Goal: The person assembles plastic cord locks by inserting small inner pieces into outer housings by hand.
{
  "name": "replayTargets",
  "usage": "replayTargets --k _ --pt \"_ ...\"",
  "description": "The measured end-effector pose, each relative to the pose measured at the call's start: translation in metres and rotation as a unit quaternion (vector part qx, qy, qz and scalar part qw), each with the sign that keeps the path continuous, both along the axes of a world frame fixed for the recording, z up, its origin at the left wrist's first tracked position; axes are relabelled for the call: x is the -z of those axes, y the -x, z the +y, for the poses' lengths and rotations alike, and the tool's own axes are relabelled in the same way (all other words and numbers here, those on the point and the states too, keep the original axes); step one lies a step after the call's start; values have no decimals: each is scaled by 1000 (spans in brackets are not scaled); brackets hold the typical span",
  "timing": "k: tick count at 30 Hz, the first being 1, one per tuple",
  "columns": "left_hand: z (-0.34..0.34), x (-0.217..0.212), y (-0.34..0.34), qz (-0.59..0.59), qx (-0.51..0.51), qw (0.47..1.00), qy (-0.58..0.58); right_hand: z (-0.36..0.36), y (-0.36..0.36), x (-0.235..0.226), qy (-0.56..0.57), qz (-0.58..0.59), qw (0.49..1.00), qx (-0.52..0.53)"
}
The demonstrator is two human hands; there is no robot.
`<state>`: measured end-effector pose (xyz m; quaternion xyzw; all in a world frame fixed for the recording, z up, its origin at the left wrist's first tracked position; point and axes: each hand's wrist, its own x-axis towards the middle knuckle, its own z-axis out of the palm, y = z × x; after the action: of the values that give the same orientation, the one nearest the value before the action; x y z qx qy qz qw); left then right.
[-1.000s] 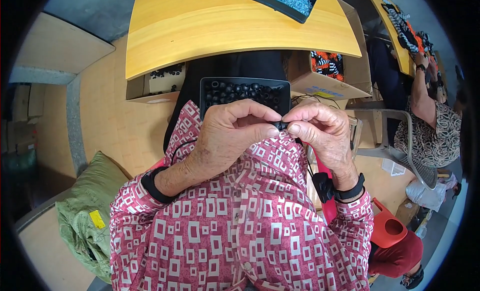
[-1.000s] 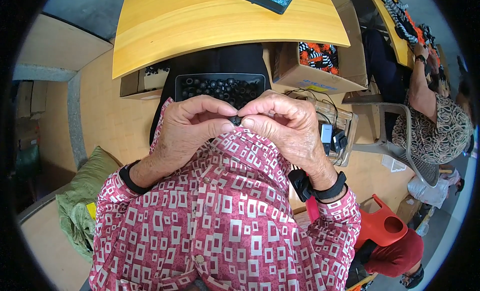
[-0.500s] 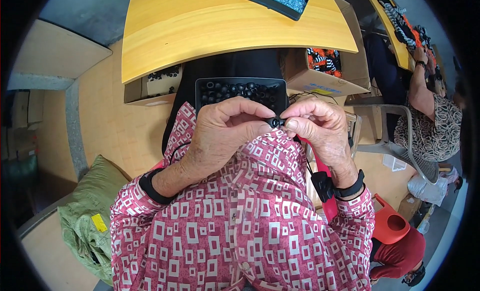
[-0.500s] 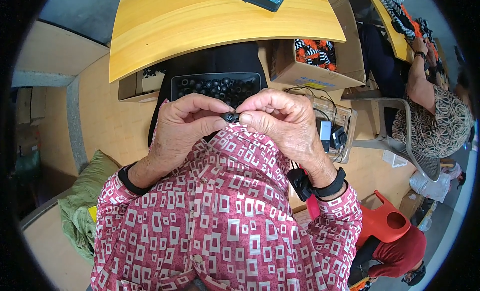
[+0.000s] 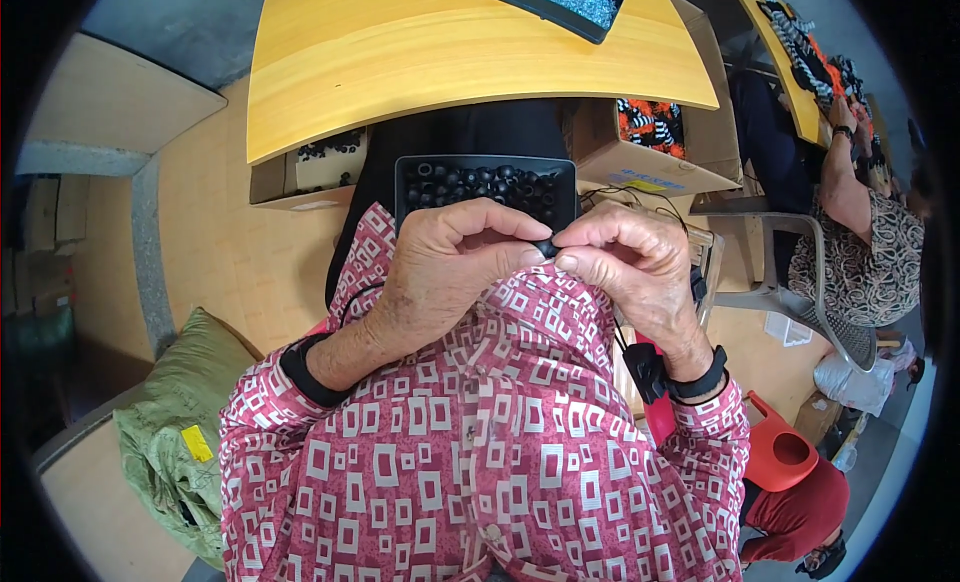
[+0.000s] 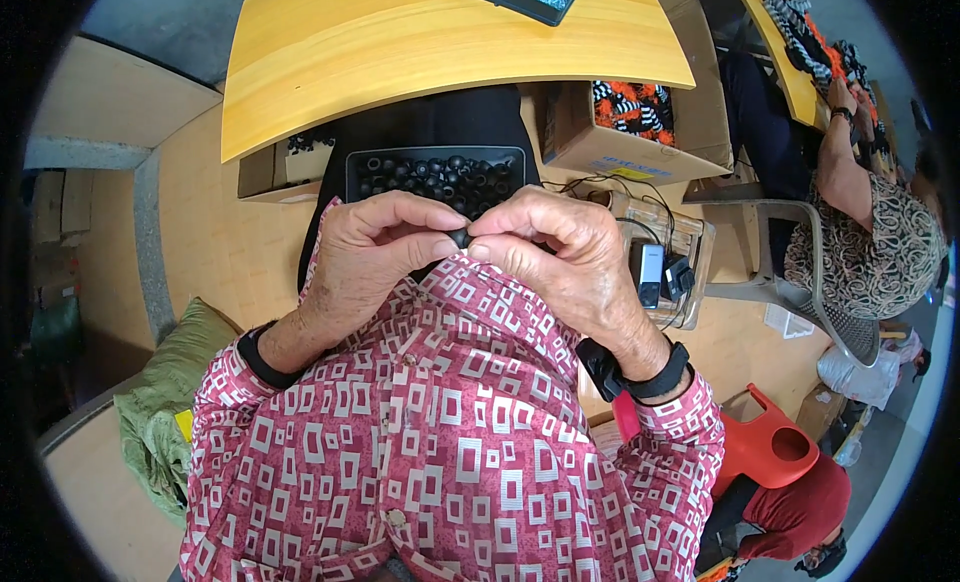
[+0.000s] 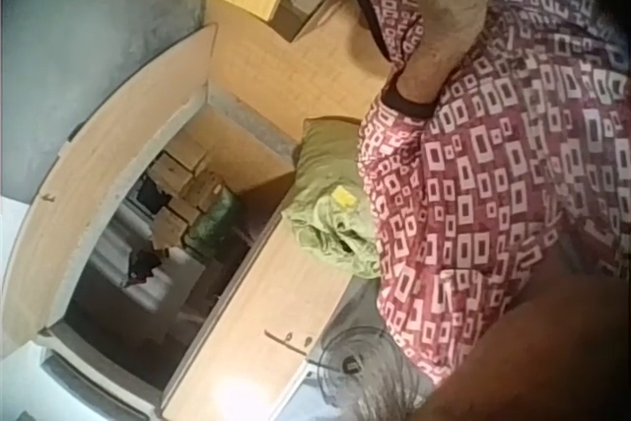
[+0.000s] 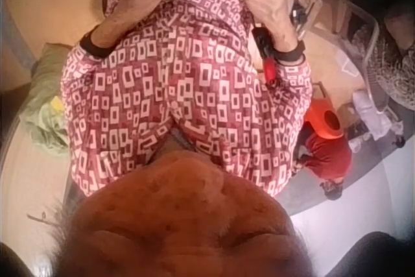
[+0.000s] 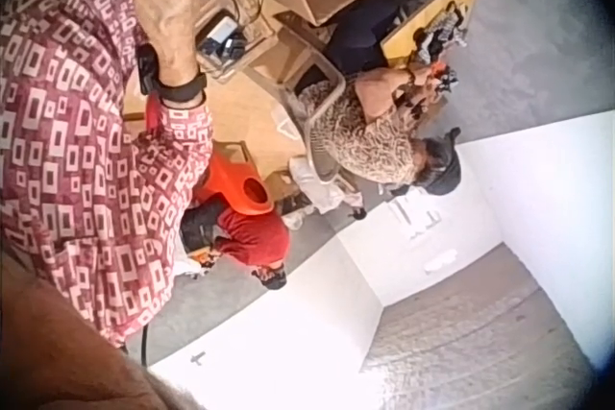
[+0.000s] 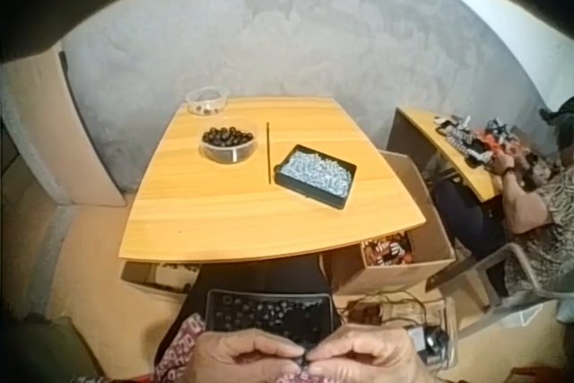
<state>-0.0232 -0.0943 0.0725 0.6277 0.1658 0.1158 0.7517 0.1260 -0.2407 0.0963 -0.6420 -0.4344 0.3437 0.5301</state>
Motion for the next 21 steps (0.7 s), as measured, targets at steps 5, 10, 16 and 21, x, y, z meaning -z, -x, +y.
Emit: replayTargets --k 5,10,16,21 --pt "3 2 0 -11 -12 999 37 2 -1 10 -27 -8 1000 -5" --pt "9 2 0 -19 34 998 58 8 -3 9 -102 -179 971 -121" --pt "7 -5 -1 -29 40 980 192 8 3 1 -133 -359 920 -79" --pt "4 0 -2 -37 69 955 285 5 7 -1 -141 -388 910 -41"
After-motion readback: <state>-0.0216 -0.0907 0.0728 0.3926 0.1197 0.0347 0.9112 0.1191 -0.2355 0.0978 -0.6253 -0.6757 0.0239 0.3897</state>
